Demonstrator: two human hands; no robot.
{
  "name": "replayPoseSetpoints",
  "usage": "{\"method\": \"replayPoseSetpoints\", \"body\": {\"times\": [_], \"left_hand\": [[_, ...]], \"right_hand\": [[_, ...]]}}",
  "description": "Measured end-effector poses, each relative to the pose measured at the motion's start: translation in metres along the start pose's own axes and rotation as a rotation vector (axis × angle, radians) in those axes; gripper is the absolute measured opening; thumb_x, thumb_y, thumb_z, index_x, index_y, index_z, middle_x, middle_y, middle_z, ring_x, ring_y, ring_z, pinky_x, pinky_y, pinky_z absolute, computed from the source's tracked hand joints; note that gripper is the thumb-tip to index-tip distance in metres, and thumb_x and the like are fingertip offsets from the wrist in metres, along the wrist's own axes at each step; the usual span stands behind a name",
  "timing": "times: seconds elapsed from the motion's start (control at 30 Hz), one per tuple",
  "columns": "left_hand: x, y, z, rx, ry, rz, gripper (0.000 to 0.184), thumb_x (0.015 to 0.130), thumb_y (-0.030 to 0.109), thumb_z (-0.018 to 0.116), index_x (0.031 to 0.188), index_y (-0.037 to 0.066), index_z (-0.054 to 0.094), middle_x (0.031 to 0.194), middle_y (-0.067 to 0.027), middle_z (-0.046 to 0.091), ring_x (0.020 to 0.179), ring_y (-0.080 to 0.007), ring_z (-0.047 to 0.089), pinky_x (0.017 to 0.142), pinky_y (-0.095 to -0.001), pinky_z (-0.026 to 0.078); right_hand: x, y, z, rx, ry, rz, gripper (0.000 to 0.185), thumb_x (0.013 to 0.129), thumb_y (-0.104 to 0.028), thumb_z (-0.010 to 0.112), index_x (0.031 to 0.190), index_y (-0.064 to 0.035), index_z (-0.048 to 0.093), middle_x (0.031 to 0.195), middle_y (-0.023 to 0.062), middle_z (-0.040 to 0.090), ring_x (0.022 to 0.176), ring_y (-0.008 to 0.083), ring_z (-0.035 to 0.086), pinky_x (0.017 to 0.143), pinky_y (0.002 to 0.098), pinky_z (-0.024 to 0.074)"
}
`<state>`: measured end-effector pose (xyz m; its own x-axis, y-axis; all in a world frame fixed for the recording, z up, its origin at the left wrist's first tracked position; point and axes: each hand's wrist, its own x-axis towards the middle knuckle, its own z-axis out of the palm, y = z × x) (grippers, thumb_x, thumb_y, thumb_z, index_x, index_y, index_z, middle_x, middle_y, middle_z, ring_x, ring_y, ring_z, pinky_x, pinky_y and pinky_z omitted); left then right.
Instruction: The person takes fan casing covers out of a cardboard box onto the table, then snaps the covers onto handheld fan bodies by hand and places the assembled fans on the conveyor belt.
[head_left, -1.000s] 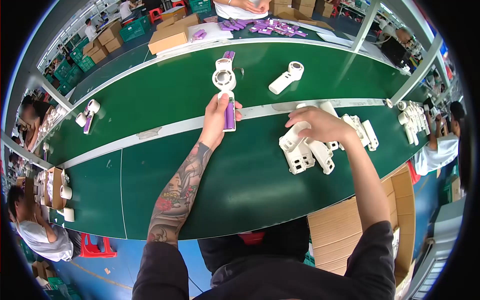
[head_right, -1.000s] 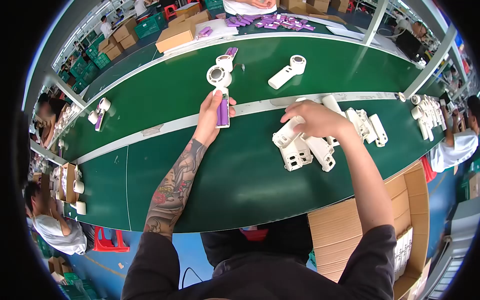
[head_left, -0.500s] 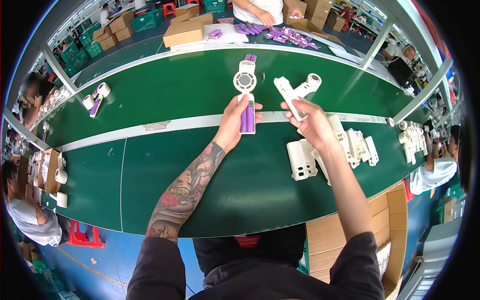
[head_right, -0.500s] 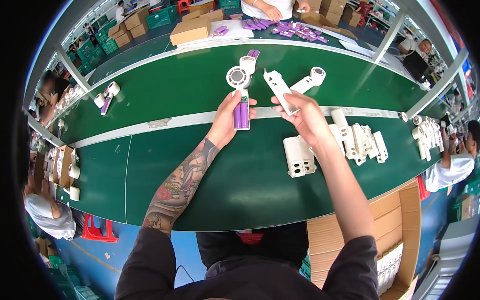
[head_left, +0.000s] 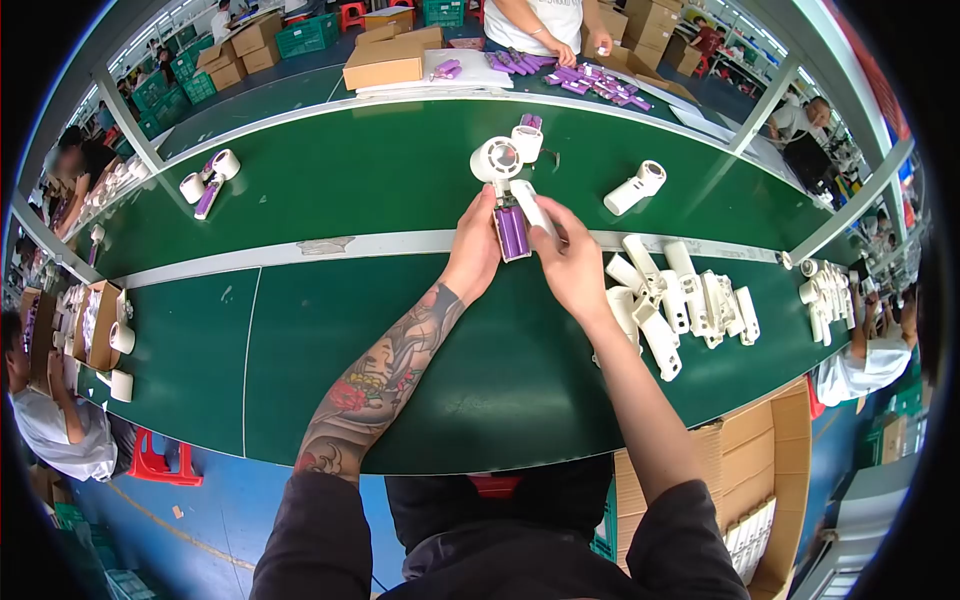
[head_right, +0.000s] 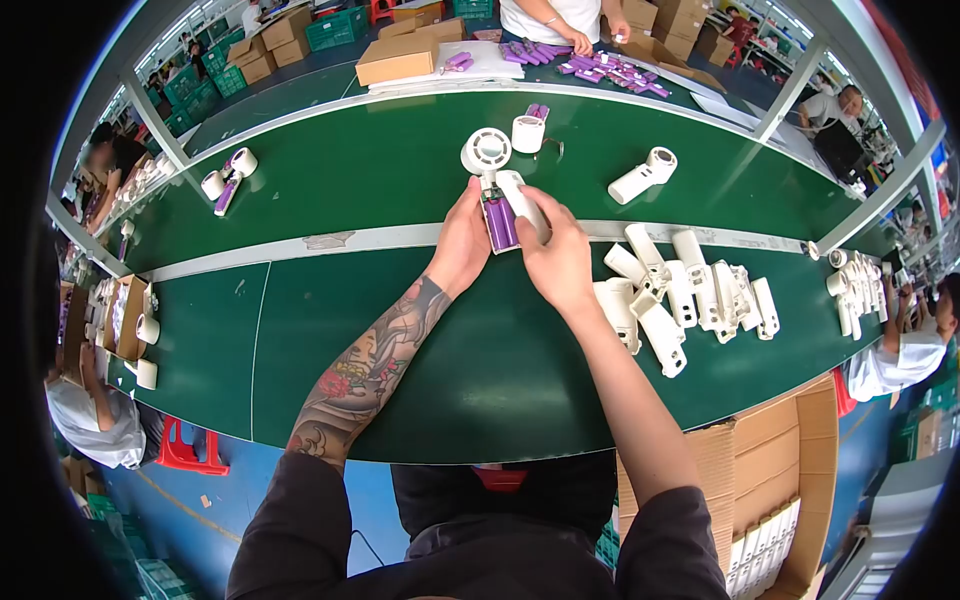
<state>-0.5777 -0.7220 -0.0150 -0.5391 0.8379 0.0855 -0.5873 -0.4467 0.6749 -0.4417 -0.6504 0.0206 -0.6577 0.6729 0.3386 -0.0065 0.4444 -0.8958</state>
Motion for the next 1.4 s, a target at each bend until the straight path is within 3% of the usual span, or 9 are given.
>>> {"method": "replayPoseSetpoints", "body": {"times": [0.07, 0.23, 0.93, 1.1, 1.23, 1.27, 1.4], "left_hand": [[0.002, -0.002, -0.006, -0.022, -0.04, 0.005, 0.036, 0.105, 0.028, 0.055, 0.132, 0.004, 0.053, 0.119, -0.0092, 0.064, 0.103, -0.0172, 0.063, 0.092, -0.033, 0.051], [-0.003, -0.005, 0.006, 0.184, -0.066, 0.118, 0.036, 0.106, 0.026, 0.053, 0.135, 0.005, 0.052, 0.124, -0.0091, 0.063, 0.109, -0.0169, 0.06, 0.097, -0.0322, 0.048], [-0.007, -0.002, 0.009, 0.301, -0.091, 0.124, 0.041, 0.103, 0.014, 0.058, 0.141, 0.005, 0.047, 0.132, -0.0113, 0.06, 0.116, -0.0181, 0.059, 0.102, -0.0324, 0.047], [-0.007, 0.0, 0.007, 0.317, -0.131, 0.137, 0.042, 0.103, 0.014, 0.058, 0.142, 0.004, 0.046, 0.132, -0.0122, 0.06, 0.118, -0.0182, 0.059, 0.103, -0.0329, 0.046], [-0.008, 0.002, 0.009, 0.258, -0.167, -0.02, 0.042, 0.1, 0.011, 0.059, 0.139, 0.001, 0.046, 0.125, -0.0127, 0.063, 0.111, -0.0166, 0.061, 0.092, -0.0293, 0.05], [-0.007, -0.001, 0.008, 0.259, -0.17, -0.024, 0.042, 0.1, 0.011, 0.059, 0.139, 0.001, 0.046, 0.125, -0.0127, 0.063, 0.111, -0.0166, 0.061, 0.092, -0.0293, 0.05], [0.001, -0.011, 0.004, 0.691, -0.177, 0.321, 0.048, 0.097, 0.012, 0.063, 0.14, 0.001, 0.043, 0.119, -0.0142, 0.064, 0.104, -0.0184, 0.064, 0.088, -0.0294, 0.052]], "right_hand": [[-0.005, -0.001, 0.009, -0.444, 0.015, -0.196, 0.041, 0.091, -0.011, 0.064, 0.132, -0.008, 0.06, 0.125, 0.0157, 0.064, 0.101, 0.0306, 0.067, 0.085, 0.0386, 0.0547], [-0.007, 0.005, 0.024, -0.564, 0.031, -0.245, 0.049, 0.086, -0.009, 0.069, 0.134, -0.0113, 0.059, 0.124, 0.0142, 0.061, 0.101, 0.0328, 0.065, 0.086, 0.0392, 0.0536], [-0.006, 0.009, 0.021, -0.415, 0.068, -0.174, 0.054, 0.082, -0.007, 0.072, 0.133, -0.0126, 0.055, 0.122, 0.0126, 0.056, 0.102, 0.0312, 0.062, 0.087, 0.0405, 0.0529], [-0.005, 0.016, 0.022, -0.422, 0.111, -0.257, 0.054, 0.081, -0.007, 0.072, 0.133, -0.0113, 0.056, 0.124, 0.0119, 0.056, 0.101, 0.0308, 0.063, 0.085, 0.0389, 0.0535], [0.001, 0.01, 0.019, 0.359, -0.034, 0.263, 0.054, 0.08, -0.006, 0.07, 0.132, -0.0093, 0.056, 0.122, 0.0126, 0.061, 0.099, 0.0302, 0.065, 0.085, 0.0387, 0.0534], [0.002, 0.01, 0.017, 0.36, -0.029, 0.264, 0.054, 0.08, -0.006, 0.07, 0.132, -0.0093, 0.056, 0.122, 0.0126, 0.061, 0.099, 0.0302, 0.065, 0.085, 0.0387, 0.0534], [0.009, 0.01, 0.007, -0.182, -0.053, -0.039, 0.048, 0.08, -0.005, 0.068, 0.128, -0.0088, 0.06, 0.11, 0.0146, 0.069, 0.091, 0.0317, 0.068, 0.081, 0.04, 0.0538]]}}
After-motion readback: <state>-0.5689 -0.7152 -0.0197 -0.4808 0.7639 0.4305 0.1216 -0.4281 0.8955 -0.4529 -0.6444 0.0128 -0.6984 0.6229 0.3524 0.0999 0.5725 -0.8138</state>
